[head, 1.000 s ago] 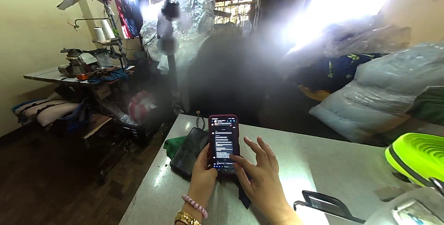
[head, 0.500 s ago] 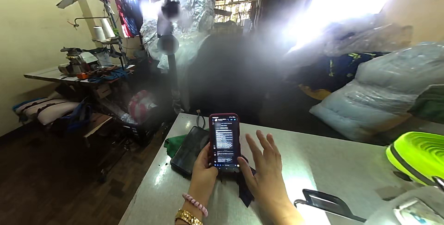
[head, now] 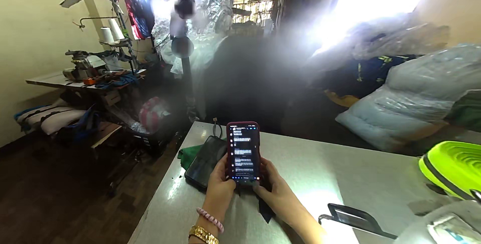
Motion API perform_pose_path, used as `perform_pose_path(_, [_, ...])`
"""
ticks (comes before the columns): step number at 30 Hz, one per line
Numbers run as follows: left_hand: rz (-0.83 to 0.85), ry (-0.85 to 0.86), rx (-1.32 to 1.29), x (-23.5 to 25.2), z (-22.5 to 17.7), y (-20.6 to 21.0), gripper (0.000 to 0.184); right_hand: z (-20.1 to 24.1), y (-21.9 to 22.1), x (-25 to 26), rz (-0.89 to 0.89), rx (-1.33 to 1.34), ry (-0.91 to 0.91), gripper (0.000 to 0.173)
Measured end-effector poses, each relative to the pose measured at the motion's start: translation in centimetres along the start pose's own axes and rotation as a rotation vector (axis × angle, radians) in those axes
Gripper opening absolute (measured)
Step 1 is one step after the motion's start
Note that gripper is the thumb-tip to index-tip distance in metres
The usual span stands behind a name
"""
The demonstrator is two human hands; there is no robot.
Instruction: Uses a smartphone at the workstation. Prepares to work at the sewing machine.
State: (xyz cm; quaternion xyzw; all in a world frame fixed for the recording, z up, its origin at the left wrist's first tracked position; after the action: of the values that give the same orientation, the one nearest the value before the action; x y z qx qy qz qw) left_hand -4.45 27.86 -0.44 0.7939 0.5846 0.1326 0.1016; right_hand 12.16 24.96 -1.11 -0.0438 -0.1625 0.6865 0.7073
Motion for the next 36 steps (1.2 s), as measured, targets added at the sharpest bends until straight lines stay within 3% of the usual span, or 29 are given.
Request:
perform_pose_path(12, [0.003, -0.001, -0.010, -0.03, -0.02, 0.06, 0.073, 0.24, 0.25, 0.00, -0.065, -0.154, 0.034, 0.070])
perform_pose_path(27, [-0.002, 0.003, 0.010, -0.04, -0.06, 0.07, 0.072, -0.06, 0.05, 0.02, -0.058, -0.049, -0.033, 0.065])
perform_pose_path(36, [0.003, 0.015, 0.004, 0.09, 0.03, 0.08, 0.071, 0.35, 0.25, 0.62, -0.151, -0.054, 0.000, 0.046])
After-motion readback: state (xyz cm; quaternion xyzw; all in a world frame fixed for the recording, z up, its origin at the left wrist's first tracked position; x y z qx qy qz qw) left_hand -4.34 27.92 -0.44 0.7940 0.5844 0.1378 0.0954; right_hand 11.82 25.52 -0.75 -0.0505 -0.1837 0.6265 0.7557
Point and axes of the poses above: each hand's wrist, its own x-axis towards the middle knuckle, its own y-axis out of the palm, z = x × y, the point moved 4 cm from there along x, towards the middle knuckle, and after that the axes turned 2 degrees about z, right-handed, at the moved point
